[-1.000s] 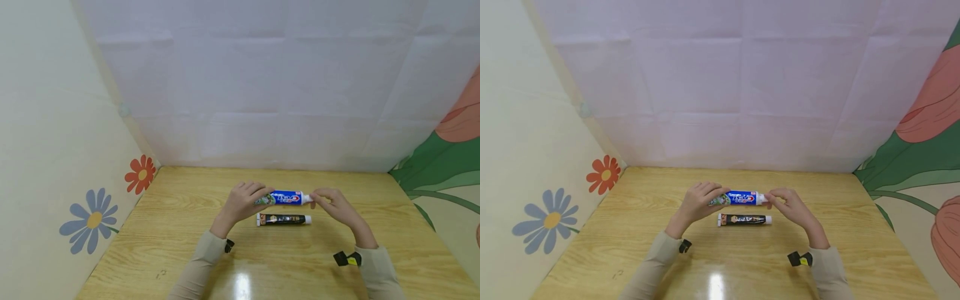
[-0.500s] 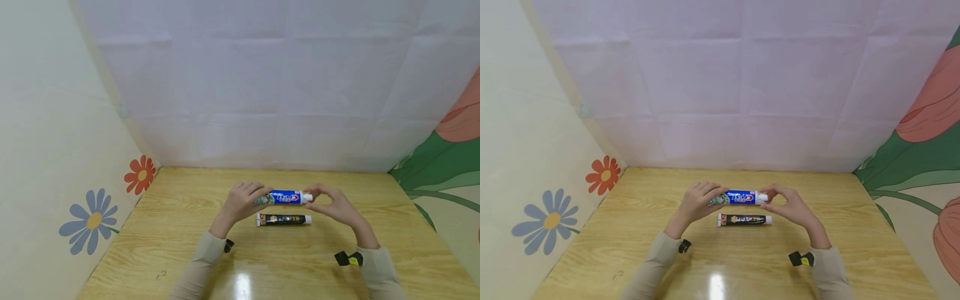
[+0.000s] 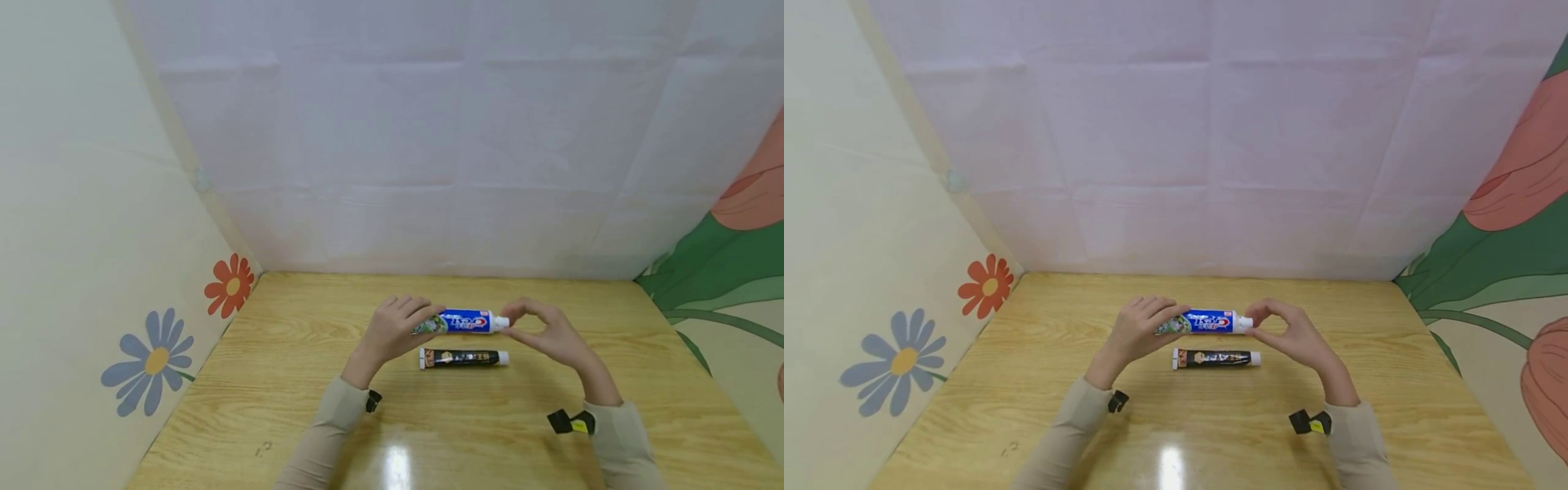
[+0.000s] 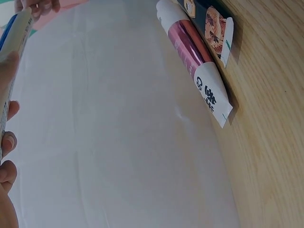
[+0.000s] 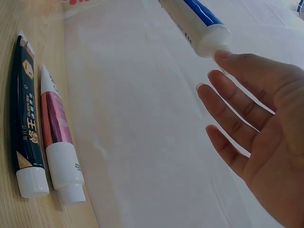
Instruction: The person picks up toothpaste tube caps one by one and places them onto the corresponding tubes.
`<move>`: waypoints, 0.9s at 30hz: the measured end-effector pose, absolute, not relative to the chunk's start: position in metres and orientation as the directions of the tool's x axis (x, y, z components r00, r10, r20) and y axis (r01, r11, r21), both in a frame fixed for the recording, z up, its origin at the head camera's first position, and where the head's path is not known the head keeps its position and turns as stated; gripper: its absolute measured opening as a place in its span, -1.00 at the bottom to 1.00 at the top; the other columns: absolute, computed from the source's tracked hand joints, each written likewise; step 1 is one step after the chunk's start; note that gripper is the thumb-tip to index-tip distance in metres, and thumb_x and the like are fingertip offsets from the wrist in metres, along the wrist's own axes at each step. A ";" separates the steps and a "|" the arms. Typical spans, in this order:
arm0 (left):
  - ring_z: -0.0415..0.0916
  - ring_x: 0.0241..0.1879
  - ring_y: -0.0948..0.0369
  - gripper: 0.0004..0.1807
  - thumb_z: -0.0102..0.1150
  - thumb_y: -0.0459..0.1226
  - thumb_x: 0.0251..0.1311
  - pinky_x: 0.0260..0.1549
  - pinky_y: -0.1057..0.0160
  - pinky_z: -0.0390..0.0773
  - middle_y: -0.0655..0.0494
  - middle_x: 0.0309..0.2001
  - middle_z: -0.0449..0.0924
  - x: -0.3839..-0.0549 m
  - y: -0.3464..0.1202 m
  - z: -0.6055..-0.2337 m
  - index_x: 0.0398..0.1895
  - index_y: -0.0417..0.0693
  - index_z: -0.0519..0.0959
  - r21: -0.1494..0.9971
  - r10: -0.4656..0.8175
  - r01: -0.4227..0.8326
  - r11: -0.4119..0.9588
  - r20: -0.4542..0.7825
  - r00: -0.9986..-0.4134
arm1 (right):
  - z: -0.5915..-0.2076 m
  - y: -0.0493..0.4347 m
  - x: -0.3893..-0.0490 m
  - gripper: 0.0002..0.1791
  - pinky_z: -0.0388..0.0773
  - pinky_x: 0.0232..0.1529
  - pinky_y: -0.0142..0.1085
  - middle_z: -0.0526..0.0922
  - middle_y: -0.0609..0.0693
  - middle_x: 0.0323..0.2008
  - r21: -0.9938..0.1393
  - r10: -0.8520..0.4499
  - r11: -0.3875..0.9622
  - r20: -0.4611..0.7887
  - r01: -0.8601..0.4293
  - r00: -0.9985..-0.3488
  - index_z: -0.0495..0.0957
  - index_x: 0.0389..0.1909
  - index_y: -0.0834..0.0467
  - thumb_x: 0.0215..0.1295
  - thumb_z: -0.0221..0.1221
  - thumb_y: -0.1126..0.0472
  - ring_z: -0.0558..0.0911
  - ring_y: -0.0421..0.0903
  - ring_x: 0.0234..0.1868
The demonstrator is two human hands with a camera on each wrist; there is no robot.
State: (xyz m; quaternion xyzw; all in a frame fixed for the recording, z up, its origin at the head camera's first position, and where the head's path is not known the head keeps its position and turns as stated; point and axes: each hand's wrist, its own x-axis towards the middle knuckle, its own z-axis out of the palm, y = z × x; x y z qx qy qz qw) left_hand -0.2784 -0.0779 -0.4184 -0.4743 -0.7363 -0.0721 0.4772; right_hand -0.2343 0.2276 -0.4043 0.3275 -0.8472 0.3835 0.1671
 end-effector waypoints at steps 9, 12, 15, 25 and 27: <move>0.52 -0.29 0.30 -0.50 0.32 0.03 -0.02 -0.44 0.38 0.48 0.20 -0.21 0.61 -0.279 -0.078 -0.421 0.02 0.12 0.56 -0.332 0.627 0.778 0.533 0.772 -0.101 | -0.397 0.224 -0.229 -0.71 0.45 -0.13 -0.38 0.62 -0.15 -0.29 -0.531 -0.433 0.473 0.554 -0.703 -0.711 0.58 -0.19 0.01 0.07 0.30 0.36 0.56 -0.23 -0.28; 0.52 -0.29 0.30 -0.50 0.32 0.03 -0.01 -0.43 0.38 0.48 0.20 -0.21 0.60 -0.280 -0.078 -0.422 0.03 0.13 0.55 -0.329 0.627 0.781 0.531 0.772 -0.101 | -0.386 0.218 -0.221 -0.72 0.45 -0.15 -0.38 0.63 -0.09 -0.32 -0.519 -0.432 0.477 0.564 -0.709 -0.704 0.59 -0.22 0.11 0.04 0.29 0.42 0.57 -0.18 -0.31; 0.52 -0.29 0.30 -0.50 0.32 0.03 -0.01 -0.43 0.38 0.48 0.20 -0.21 0.60 -0.280 -0.078 -0.422 0.03 0.13 0.55 -0.329 0.628 0.780 0.531 0.772 -0.102 | -0.379 0.214 -0.215 -0.75 0.44 -0.16 -0.40 0.63 -0.04 -0.34 -0.511 -0.433 0.489 0.562 -0.707 -0.705 0.59 -0.24 0.18 0.02 0.29 0.45 0.57 -0.16 -0.33; 0.52 -0.30 0.30 -0.50 0.33 0.04 -0.03 -0.44 0.38 0.47 0.21 -0.21 0.61 -0.279 -0.077 -0.421 0.02 0.13 0.56 -0.336 0.629 0.774 0.537 0.771 -0.101 | -0.379 0.215 -0.215 -0.77 0.45 -0.14 -0.30 0.64 -0.07 -0.38 -0.508 -0.437 0.502 0.550 -0.700 -0.712 0.60 -0.24 0.18 0.04 0.27 0.45 0.56 -0.23 -0.33; 0.52 -0.30 0.30 -0.50 0.33 0.04 -0.03 -0.44 0.38 0.47 0.21 -0.21 0.61 -0.279 -0.077 -0.421 0.02 0.13 0.56 -0.337 0.629 0.774 0.536 0.771 -0.100 | -0.379 0.215 -0.215 -0.78 0.45 -0.13 -0.28 0.63 -0.09 -0.38 -0.513 -0.433 0.509 0.542 -0.691 -0.721 0.60 -0.25 0.17 0.06 0.27 0.44 0.56 -0.24 -0.33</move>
